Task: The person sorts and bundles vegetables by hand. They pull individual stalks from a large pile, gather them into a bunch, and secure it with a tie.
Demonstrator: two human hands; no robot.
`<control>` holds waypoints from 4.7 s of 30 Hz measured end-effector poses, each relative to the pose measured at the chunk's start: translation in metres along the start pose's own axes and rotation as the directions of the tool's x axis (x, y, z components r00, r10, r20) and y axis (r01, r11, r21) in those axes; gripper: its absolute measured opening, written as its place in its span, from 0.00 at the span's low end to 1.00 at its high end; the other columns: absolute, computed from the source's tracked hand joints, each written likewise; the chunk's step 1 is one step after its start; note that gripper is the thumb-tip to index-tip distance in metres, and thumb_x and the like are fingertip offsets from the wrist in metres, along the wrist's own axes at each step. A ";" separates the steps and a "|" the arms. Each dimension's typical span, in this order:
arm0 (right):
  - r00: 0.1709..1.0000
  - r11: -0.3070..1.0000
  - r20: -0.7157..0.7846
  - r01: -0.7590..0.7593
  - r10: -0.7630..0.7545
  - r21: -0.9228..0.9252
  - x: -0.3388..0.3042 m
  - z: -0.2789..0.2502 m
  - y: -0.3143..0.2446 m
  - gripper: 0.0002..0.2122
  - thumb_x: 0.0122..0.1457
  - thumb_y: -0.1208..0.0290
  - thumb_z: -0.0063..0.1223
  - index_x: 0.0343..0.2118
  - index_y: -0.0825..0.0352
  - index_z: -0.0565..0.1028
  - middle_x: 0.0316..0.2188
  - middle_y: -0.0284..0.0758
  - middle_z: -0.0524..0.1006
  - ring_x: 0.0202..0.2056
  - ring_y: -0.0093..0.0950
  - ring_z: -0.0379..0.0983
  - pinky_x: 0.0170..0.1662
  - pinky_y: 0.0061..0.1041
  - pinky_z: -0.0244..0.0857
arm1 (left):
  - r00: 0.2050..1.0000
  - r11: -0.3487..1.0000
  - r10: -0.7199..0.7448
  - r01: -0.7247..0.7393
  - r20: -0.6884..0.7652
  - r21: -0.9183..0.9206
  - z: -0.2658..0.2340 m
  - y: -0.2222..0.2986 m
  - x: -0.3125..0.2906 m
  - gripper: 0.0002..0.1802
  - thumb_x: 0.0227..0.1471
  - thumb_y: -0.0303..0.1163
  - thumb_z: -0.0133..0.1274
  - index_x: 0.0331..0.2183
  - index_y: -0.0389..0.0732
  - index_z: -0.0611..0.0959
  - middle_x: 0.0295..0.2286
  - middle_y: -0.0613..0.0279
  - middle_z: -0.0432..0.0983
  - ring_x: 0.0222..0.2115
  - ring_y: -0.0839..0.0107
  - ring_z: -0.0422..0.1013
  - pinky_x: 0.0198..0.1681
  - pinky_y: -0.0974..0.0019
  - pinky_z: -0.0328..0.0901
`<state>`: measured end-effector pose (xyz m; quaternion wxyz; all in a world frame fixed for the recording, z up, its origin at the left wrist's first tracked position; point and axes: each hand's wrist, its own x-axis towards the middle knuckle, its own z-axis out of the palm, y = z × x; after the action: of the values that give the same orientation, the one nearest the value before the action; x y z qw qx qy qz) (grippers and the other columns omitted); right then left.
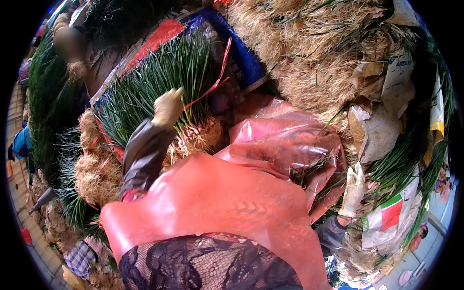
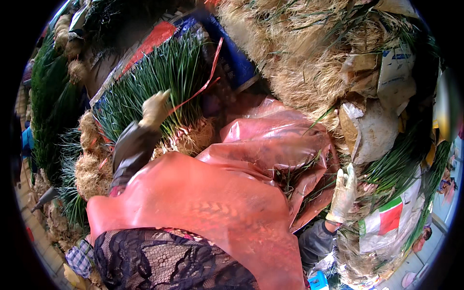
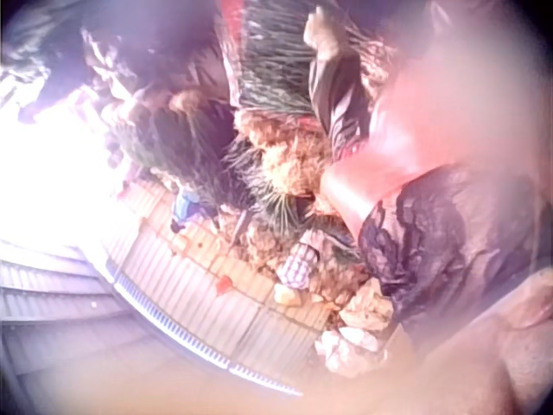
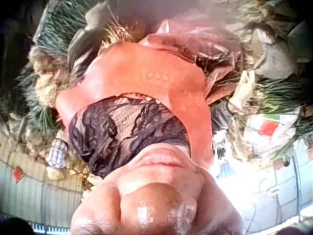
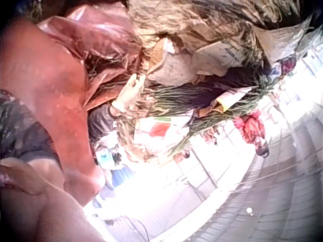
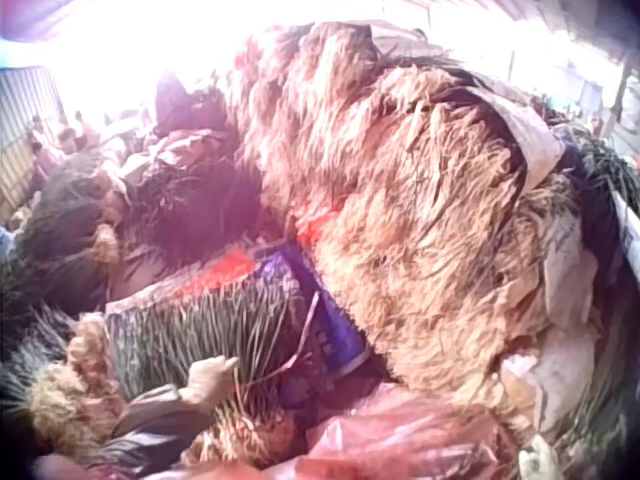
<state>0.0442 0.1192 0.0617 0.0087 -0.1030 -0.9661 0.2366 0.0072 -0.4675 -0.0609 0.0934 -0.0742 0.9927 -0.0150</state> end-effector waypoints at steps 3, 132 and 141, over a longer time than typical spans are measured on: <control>1.000 1.000 0.009 0.003 -0.003 0.008 0.000 0.001 -0.015 0.19 0.59 0.67 0.50 0.52 0.67 0.68 0.46 0.38 0.73 0.39 0.27 0.71 0.45 0.25 0.64 | 0.996 0.994 0.075 -0.079 -0.054 -0.076 0.013 0.050 0.068 0.15 0.42 0.44 0.57 0.29 0.42 0.81 0.24 0.58 0.76 0.28 0.60 0.75 0.27 0.59 0.68; 0.829 0.462 -0.284 0.036 0.482 0.886 -0.072 -0.011 0.047 0.11 0.55 0.69 0.55 0.37 0.70 0.77 0.27 0.31 0.78 0.26 0.16 0.71 0.28 0.15 0.65 | -0.169 0.326 0.931 0.787 0.325 -0.524 -0.130 0.445 -0.118 0.22 0.59 0.40 0.43 0.46 0.31 0.71 0.31 0.53 0.77 0.27 0.68 0.75 0.31 0.68 0.72; 0.869 0.720 -0.398 0.074 0.293 0.690 -0.073 -0.023 0.045 0.17 0.56 0.74 0.53 0.50 0.67 0.70 0.42 0.32 0.75 0.36 0.16 0.71 0.40 0.18 0.67 | -0.214 0.275 0.944 0.931 0.250 -0.240 -0.122 0.434 -0.109 0.18 0.57 0.34 0.45 0.44 0.30 0.71 0.27 0.54 0.74 0.22 0.68 0.72 0.23 0.71 0.69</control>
<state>0.1260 0.1539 0.0638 0.2712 -0.2065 -0.7672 0.5433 0.0278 -0.0200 0.0604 0.7453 -0.0622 0.1115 0.6544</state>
